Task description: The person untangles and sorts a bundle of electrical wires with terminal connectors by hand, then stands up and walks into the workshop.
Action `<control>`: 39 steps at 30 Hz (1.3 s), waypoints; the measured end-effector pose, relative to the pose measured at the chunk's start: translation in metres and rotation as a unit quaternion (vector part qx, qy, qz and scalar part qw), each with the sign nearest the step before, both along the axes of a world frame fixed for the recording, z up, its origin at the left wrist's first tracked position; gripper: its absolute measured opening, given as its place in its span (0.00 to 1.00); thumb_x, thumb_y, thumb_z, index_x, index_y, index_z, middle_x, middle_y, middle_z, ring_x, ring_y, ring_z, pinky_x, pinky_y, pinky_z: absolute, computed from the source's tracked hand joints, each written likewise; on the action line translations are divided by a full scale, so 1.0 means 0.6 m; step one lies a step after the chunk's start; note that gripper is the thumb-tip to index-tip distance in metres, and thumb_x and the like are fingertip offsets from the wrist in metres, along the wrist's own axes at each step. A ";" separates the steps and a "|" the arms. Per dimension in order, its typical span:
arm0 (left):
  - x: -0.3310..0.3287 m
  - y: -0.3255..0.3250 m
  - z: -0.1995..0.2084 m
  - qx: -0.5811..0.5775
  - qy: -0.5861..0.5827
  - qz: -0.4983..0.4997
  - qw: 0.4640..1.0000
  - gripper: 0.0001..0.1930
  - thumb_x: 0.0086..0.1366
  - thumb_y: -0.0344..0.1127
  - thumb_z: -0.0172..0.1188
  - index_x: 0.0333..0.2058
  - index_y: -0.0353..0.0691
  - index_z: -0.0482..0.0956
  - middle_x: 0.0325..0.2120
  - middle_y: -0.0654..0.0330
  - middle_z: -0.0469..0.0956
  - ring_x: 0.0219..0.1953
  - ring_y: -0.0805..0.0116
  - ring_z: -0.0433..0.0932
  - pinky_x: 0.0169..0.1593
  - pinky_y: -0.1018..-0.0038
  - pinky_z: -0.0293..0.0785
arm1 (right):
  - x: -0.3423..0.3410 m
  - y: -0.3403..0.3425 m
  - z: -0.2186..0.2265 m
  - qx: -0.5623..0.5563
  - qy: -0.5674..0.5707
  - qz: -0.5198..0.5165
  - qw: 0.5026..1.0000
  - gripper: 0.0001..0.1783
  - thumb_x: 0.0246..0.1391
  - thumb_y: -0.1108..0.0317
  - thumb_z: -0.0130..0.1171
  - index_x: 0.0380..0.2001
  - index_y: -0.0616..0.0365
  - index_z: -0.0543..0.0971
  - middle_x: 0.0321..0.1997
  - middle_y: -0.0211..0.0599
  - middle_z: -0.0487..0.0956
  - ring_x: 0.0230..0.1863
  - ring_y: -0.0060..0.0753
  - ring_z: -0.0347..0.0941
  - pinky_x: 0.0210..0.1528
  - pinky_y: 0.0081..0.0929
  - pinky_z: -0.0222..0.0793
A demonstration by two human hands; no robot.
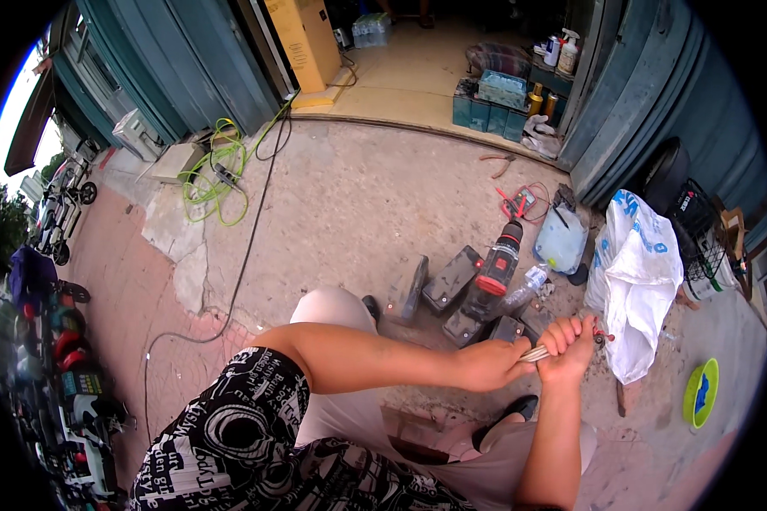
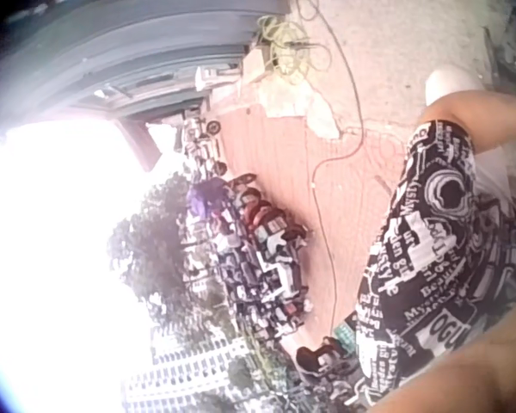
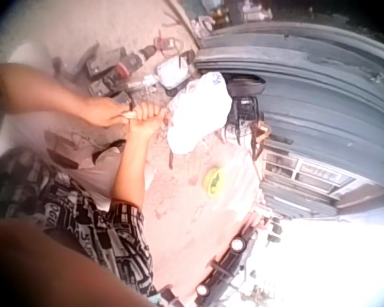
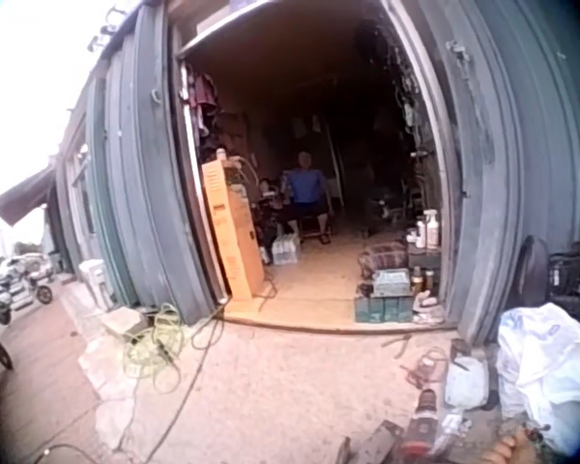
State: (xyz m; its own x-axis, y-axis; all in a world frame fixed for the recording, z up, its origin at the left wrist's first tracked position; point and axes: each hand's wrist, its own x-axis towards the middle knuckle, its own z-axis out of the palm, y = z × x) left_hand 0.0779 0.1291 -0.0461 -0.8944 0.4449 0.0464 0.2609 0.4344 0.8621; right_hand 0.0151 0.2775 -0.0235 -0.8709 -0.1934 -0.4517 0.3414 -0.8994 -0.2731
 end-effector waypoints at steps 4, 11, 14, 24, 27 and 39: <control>-0.003 0.000 -0.001 0.009 -0.015 0.018 1.000 0.16 0.67 0.44 0.46 0.33 0.33 0.65 0.26 0.41 0.74 0.32 0.40 0.74 0.35 0.53 0.67 | 0.000 0.002 -0.016 0.034 0.006 -0.019 0.999 0.23 0.62 0.49 0.43 0.16 0.48 0.59 0.13 0.21 0.52 0.11 0.17 0.43 0.11 0.17 0.41; -0.022 0.000 -0.013 0.111 0.004 0.069 0.991 0.17 0.68 0.44 0.44 0.35 0.33 0.70 0.29 0.44 0.75 0.35 0.45 0.74 0.40 0.58 0.68 | 0.018 -0.031 -0.024 0.210 0.095 0.043 0.972 0.16 0.58 0.52 0.53 0.26 0.49 0.66 0.24 0.28 0.69 0.30 0.29 0.66 0.36 0.27 0.63; -0.035 0.008 -0.017 0.154 -0.047 0.060 0.985 0.17 0.69 0.43 0.44 0.36 0.33 0.71 0.29 0.49 0.76 0.36 0.52 0.75 0.43 0.61 0.68 | 0.028 -0.034 -0.035 0.183 0.169 0.113 0.962 0.14 0.60 0.54 0.49 0.31 0.53 0.69 0.33 0.37 0.76 0.41 0.36 0.73 0.47 0.31 0.68; -0.034 -0.022 0.017 0.375 -0.328 0.093 0.862 0.17 0.71 0.49 0.40 0.32 0.42 0.68 0.15 0.68 0.62 0.09 0.77 0.57 0.12 0.75 0.55 | 0.042 -0.079 -0.029 0.208 0.160 0.148 0.954 0.17 0.61 0.52 0.47 0.40 0.55 0.71 0.41 0.41 0.77 0.48 0.37 0.72 0.52 0.35 0.67; -0.043 -0.018 0.031 0.412 -0.395 0.050 0.820 0.17 0.70 0.51 0.40 0.30 0.45 0.66 0.14 0.70 0.59 0.10 0.78 0.55 0.13 0.76 0.53 | 0.039 -0.070 -0.013 0.222 0.149 0.115 0.957 0.16 0.62 0.53 0.47 0.40 0.55 0.71 0.42 0.41 0.77 0.47 0.36 0.72 0.51 0.34 0.69; -0.044 0.000 0.022 0.398 -0.469 0.105 0.781 0.17 0.70 0.52 0.37 0.27 0.50 0.61 0.16 0.72 0.56 0.14 0.79 0.53 0.18 0.79 0.55 | 0.025 -0.059 -0.023 0.225 0.116 0.142 0.957 0.10 0.62 0.61 0.48 0.36 0.57 0.71 0.42 0.44 0.79 0.40 0.34 0.74 0.41 0.32 0.73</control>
State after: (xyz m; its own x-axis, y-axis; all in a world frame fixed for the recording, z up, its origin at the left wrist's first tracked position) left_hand 0.0513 0.1291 -0.0328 -0.7500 0.4485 -0.4862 -0.6536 -0.3894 0.6490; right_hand 0.0301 0.2423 -0.0374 -0.8988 -0.2688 -0.3461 0.4383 -0.5531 -0.7085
